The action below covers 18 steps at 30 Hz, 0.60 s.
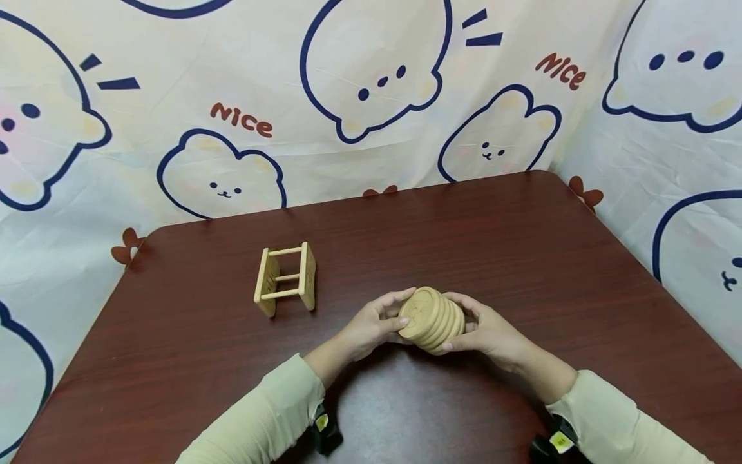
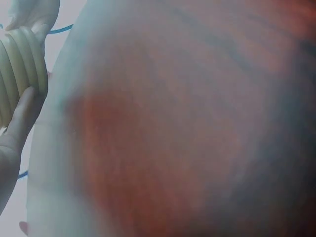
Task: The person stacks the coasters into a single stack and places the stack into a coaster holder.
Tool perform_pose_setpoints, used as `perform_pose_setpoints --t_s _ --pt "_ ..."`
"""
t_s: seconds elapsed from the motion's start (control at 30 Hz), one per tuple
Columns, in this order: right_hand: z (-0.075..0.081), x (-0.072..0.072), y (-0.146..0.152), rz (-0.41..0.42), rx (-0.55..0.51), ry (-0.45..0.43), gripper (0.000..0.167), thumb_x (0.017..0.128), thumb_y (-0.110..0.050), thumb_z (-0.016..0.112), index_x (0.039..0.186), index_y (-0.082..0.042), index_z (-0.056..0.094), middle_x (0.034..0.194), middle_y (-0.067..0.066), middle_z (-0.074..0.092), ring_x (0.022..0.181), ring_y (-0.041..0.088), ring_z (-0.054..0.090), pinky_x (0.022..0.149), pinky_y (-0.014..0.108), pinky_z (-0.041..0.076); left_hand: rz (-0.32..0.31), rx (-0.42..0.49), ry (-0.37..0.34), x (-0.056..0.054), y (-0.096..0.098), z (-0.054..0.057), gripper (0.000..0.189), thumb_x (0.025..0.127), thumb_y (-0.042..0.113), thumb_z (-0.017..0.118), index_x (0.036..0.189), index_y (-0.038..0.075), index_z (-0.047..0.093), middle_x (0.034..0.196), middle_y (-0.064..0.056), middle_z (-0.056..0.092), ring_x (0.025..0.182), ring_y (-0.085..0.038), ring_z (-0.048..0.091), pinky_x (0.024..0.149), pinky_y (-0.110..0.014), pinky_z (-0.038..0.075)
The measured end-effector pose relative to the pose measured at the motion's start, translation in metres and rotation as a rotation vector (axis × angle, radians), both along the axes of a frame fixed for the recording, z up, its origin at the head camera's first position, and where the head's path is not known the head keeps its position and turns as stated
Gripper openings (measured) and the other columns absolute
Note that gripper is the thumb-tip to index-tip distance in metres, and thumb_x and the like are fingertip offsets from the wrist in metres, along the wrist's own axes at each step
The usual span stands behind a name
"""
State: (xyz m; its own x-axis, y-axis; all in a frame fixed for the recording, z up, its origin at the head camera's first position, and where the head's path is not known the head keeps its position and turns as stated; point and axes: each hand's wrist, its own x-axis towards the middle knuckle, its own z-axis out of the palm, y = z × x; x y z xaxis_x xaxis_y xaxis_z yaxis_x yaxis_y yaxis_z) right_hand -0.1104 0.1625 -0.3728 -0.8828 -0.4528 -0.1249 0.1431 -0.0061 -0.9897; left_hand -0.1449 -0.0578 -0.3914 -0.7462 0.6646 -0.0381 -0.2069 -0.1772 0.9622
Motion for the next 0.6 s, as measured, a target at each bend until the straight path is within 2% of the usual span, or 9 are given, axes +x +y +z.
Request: perform_pose_setpoints --t_s 0.3,0.6 --pt "0.015 -0.013 -0.023 0.006 0.002 0.040 0.077 0.063 0.002 0.073 0.128 -0.001 0.032 0.115 0.020 0.045 0.093 0.025 0.054 0.073 0.036 0.046 0.032 0.067 0.056 -0.010 -0.022 0.009 0.056 0.084 0.001 0.052 0.133 -0.003 0.025 0.127 -0.026 0.035 0.093 -0.019 0.054 0.071 -0.039 0.047" --pt "0.028 -0.025 -0.041 0.030 0.015 0.058 0.076 0.063 0.004 0.072 0.128 -0.002 0.033 0.115 0.019 0.046 0.092 0.024 0.055 0.072 0.034 0.047 0.086 0.096 0.086 -0.016 -0.039 0.016 0.051 0.084 0.002 0.054 0.130 0.002 0.033 0.117 -0.013 0.047 0.092 -0.019 0.055 0.069 -0.038 0.047"
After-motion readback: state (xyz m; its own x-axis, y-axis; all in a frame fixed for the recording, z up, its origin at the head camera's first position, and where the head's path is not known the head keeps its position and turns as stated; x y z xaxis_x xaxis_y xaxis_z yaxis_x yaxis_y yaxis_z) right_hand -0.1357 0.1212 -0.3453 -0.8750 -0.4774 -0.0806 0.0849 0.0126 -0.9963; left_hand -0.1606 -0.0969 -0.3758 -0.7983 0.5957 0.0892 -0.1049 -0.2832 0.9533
